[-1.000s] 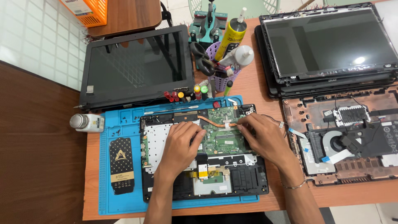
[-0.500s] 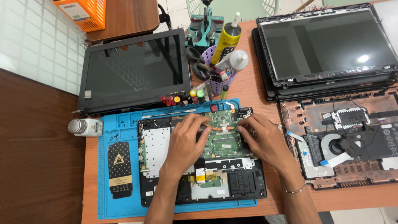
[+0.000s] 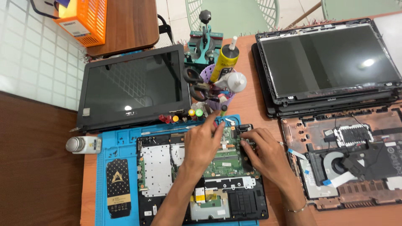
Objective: The person assembles internal components of a laptop, including connecting a fan and a small electronic board by hand and using a screwdriver to secure screws into the laptop chassis.
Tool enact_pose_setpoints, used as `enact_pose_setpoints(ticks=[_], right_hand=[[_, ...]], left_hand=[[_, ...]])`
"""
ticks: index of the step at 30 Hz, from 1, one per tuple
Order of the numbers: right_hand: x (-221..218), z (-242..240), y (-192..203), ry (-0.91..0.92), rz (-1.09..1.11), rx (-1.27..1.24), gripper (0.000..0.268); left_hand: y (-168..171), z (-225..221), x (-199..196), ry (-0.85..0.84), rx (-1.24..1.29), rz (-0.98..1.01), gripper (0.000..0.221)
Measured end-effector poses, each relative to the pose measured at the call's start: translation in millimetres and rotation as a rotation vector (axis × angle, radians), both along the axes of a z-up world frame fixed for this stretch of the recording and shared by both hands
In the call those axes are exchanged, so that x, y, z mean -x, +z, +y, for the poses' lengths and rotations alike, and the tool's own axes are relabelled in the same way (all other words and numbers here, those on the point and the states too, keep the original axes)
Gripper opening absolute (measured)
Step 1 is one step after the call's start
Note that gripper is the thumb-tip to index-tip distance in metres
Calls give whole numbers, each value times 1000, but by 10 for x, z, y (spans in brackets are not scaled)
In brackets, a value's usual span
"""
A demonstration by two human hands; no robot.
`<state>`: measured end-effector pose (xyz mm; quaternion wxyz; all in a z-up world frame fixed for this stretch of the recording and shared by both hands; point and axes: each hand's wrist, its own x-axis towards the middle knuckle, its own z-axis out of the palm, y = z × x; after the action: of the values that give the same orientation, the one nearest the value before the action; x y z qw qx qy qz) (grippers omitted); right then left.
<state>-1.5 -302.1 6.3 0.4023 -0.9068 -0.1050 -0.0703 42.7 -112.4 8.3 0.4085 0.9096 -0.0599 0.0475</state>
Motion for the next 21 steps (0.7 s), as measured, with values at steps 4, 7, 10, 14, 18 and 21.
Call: enact_pose_setpoints(ticks=[4,7,10,14,18,21], right_hand=[[2,4,6,14,-44,8,17],[-16,-7,-4,16,-47,4,17],[-22,-31,-16,22,-59,-7,17],[-31,-39,-30,18,-60,-4,18],[-30,-42,-38,24,-61,-12,18],[-24,-42,-31,19,-44,-19,18]], left_hand=[[15,-115,-55,12,-5,20,32],[2,-152,-82,-1,21,-44,25],[-33,-131,-68,-26,-14,-185,22],[-23,-102,-29,-59,-21,-325,22],[3,-116,-35,-51,-60,-202,18],[4,-113,-62,-24,-36,-201,15]])
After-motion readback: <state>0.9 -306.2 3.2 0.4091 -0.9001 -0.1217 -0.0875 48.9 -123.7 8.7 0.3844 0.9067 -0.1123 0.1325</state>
